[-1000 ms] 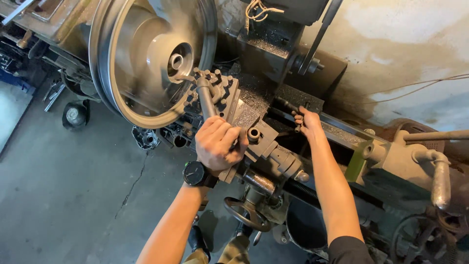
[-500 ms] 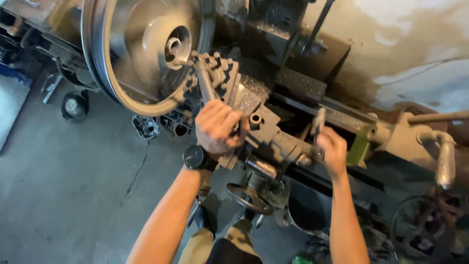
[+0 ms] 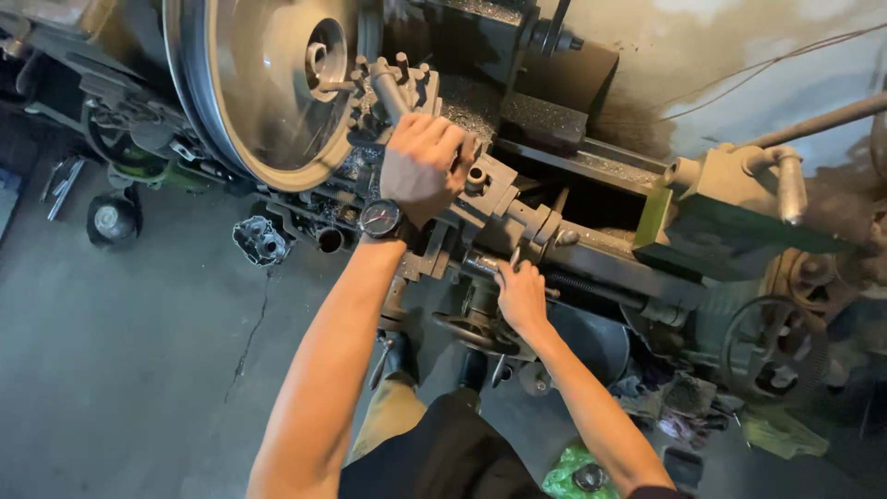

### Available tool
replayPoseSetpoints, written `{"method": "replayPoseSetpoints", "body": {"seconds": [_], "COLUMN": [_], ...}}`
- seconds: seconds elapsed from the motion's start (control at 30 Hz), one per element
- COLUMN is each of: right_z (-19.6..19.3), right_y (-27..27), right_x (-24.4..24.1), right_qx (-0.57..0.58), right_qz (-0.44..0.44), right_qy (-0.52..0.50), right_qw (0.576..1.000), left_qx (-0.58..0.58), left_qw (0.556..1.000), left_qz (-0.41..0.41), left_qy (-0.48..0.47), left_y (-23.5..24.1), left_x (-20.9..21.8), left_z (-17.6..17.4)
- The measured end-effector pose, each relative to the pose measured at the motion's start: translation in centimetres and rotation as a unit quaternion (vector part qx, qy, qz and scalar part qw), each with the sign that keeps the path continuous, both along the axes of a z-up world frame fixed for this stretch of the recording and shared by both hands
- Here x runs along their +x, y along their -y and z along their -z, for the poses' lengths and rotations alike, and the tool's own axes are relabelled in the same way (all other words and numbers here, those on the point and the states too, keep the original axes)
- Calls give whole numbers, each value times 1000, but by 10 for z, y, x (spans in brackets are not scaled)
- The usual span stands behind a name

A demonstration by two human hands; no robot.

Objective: The person operates a metal lathe, turning the handwheels and levers to feed the cutting tool against a rotating brake drum mounted on the spindle. They briefly handle a cylindrical metal part and continue adjusting the lathe controls to machine the drum.

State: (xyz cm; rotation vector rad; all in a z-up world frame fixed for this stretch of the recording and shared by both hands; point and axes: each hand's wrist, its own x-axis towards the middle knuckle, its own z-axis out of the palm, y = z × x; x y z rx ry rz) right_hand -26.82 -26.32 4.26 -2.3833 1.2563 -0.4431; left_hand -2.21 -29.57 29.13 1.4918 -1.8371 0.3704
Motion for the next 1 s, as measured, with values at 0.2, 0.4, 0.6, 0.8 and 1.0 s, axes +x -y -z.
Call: {"method": "replayPoseSetpoints", "body": {"seconds": [0.2, 0.4, 0.6, 0.8, 1.0], "right_z": [47, 40, -45, 63, 57], "right_y": [40, 33, -117, -227, -236], "right_x": [50, 61, 90, 110, 94], "right_qx": [83, -1, 20, 366, 304], "right_qz": [84, 58, 114, 288, 284], "right_qy": [-106, -115, 217, 247, 211], "right_qw": [987, 992, 969, 850, 885], "left_qx": [3, 136, 573, 412, 506], "left_qw": [1000, 934, 765, 877, 700], "left_qz": [-28, -171, -197, -158, 100], "left_qy": [-10, -283, -220, -191, -494], "left_y": [-17, -197, -293, -324, -326], "left_x": [-5, -18, 1, -12, 85], "left_z": [-16, 117, 218, 357, 412]}}
